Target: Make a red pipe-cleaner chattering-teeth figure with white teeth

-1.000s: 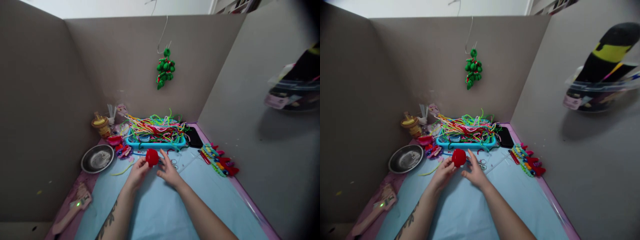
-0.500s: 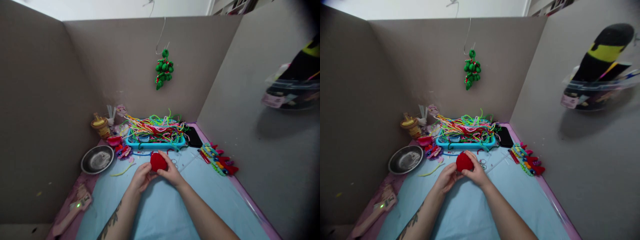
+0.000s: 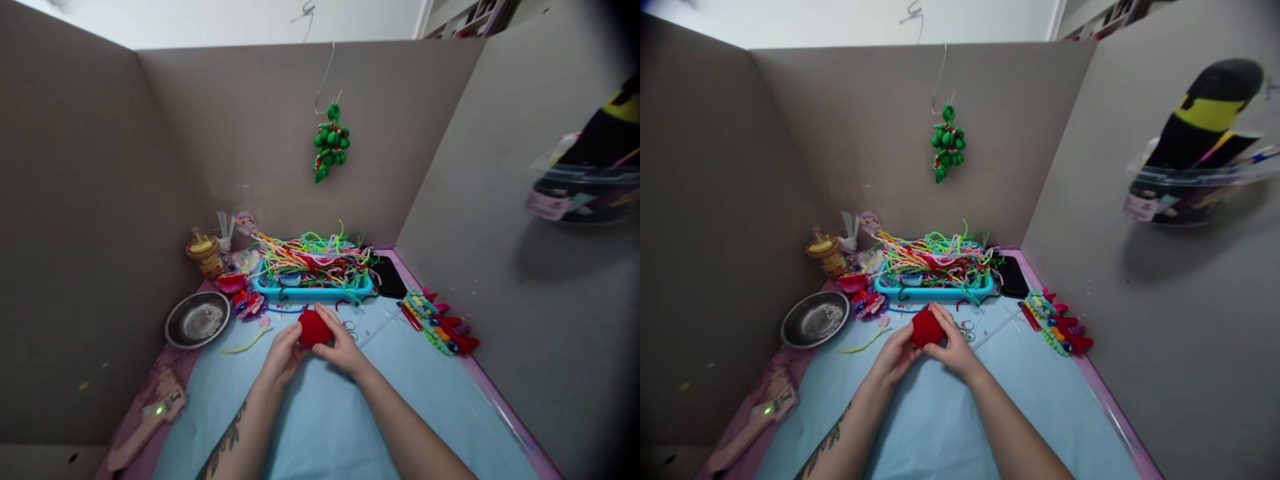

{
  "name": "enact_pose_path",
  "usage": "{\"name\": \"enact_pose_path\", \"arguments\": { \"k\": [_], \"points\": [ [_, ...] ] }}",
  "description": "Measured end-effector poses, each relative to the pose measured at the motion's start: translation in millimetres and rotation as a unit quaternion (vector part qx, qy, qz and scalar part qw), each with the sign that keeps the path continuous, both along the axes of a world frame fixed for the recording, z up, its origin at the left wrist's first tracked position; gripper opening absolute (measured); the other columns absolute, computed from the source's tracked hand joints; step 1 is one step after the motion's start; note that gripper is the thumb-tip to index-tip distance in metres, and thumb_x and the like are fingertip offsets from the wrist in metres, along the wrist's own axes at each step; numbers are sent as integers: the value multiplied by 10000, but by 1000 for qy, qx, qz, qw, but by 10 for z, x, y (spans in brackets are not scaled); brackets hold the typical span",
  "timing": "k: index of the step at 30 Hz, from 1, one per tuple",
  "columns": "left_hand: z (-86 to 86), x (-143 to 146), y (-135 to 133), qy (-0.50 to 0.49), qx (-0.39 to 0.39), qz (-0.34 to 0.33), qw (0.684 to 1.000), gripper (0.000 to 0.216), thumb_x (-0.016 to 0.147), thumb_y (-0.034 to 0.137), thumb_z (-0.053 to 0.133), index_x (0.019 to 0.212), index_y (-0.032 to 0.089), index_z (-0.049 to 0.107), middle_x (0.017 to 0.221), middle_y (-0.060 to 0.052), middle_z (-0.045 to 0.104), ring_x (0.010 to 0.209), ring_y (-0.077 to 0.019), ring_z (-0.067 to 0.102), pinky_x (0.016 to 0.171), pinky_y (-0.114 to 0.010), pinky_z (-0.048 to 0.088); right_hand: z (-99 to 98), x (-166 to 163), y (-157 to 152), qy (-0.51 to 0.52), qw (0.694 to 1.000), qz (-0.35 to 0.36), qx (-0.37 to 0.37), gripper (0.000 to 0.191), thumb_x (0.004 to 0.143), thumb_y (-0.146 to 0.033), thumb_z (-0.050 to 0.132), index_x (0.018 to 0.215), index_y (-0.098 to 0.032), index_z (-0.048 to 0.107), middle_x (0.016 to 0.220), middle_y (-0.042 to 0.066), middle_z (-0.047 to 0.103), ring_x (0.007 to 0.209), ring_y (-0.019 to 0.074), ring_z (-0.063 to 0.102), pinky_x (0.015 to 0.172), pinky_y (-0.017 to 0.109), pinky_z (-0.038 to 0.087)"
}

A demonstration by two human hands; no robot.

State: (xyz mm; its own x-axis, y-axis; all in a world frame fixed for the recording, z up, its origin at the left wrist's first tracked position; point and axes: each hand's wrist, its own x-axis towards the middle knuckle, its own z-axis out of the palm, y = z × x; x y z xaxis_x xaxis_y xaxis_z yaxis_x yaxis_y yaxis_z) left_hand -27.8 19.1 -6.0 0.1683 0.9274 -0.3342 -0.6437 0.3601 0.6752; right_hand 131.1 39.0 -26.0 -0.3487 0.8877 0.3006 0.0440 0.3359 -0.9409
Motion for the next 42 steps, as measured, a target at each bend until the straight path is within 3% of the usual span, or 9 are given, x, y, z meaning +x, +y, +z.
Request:
{"name": "enact_pose_path", "arguments": {
  "k": [3, 7, 11, 16, 21, 24, 28, 36, 42],
  "points": [
    [-36, -29, 47, -4, -18, 0, 1000, 258, 795, 266, 615, 1009, 128, 658, 963, -98, 717, 846, -191, 673, 751, -307, 532, 12, -10, -15, 102, 992, 26, -63, 757, 737, -502, 660, 1394, -282, 354, 1479, 73, 307, 1345, 271, 303, 1090, 444, 261],
    [-47, -89, 84, 120, 34, -3, 992, 297, 828, 328, 550, 1031, 130, 637, 1025, -113, 698, 943, -209, 654, 834, -346, 515, -19, -35, -2, 193, 968, 32, -158, 708, 744, -494, 658, 1367, -277, 402, 1399, 81, 445, 1236, 277, 470, 1027, 453, 366],
    [-15, -238, 91, 232, 65, 11, 970, 362, 812, 425, 543, 956, 116, 663, 936, -112, 708, 910, -237, 648, 774, -346, 512, -125, -84, 27, 170, 972, 12, -163, 631, 701, -498, 694, 1264, -260, 538, 1343, 85, 510, 1253, 282, 449, 1057, 489, 312],
    [46, -477, 121, 413, 105, 77, 901, 266, 719, 392, 627, 650, 138, 667, 823, -123, 698, 1054, -330, 548, 831, -378, 441, -234, -144, 16, 92, 985, 21, -142, 564, 703, -468, 691, 1224, -284, 576, 1455, 69, 355, 1310, 271, 370, 1068, 475, 289],
    [92, -608, 87, 492, 179, 60, 850, 340, 646, 369, 704, 937, 194, 704, 1104, -112, 663, 1137, -307, 505, 1001, -412, 321, -307, -138, 37, 75, 991, -6, -113, 464, 746, -275, 611, 1208, -304, 582, 1403, 52, 415, 1313, 246, 360, 1057, 470, 320],
    [87, -624, 22, 512, 296, -99, 800, 720, 501, 263, 803, 1192, 238, 602, 1327, -104, 529, 1239, -315, 434, 1052, -429, 274, -320, -115, 54, 68, 992, -41, -98, 436, 724, -195, 543, 1143, -291, 618, 1289, 50, 510, 1214, 220, 474, 1015, 435, 388],
    [34, -558, -12, 539, 336, -165, 755, 868, 475, 107, 765, 1293, 248, 513, 1356, -113, 492, 1252, -324, 416, 1058, -441, 268, -292, -104, 56, 55, 990, -89, -93, 431, 688, -158, 509, 1095, -248, 619, 1155, 51, 578, 1088, 195, 554, 972, 395, 427],
    [34, -532, 1, 591, 334, -104, 727, 896, 487, 281, 816, 1313, 237, 470, 1268, -120, 522, 1161, -332, 458, 995, -453, 332, -232, -144, 17, 54, 987, -111, -104, 352, 687, -171, 508, 1018, -213, 621, 1078, 57, 625, 992, 201, 594, 906, 385, 463],
    [15, -589, 40, 561, 380, -127, 725, 896, 518, 117, 745, 1349, 207, 424, 1410, -122, 395, 1304, -316, 329, 1093, -431, 215, -243, -92, 44, 34, 984, -127, -116, 364, 662, -157, 513, 1006, -204, 621, 1058, 60, 630, 896, 198, 604, 880, 406, 460]
  ]
}}
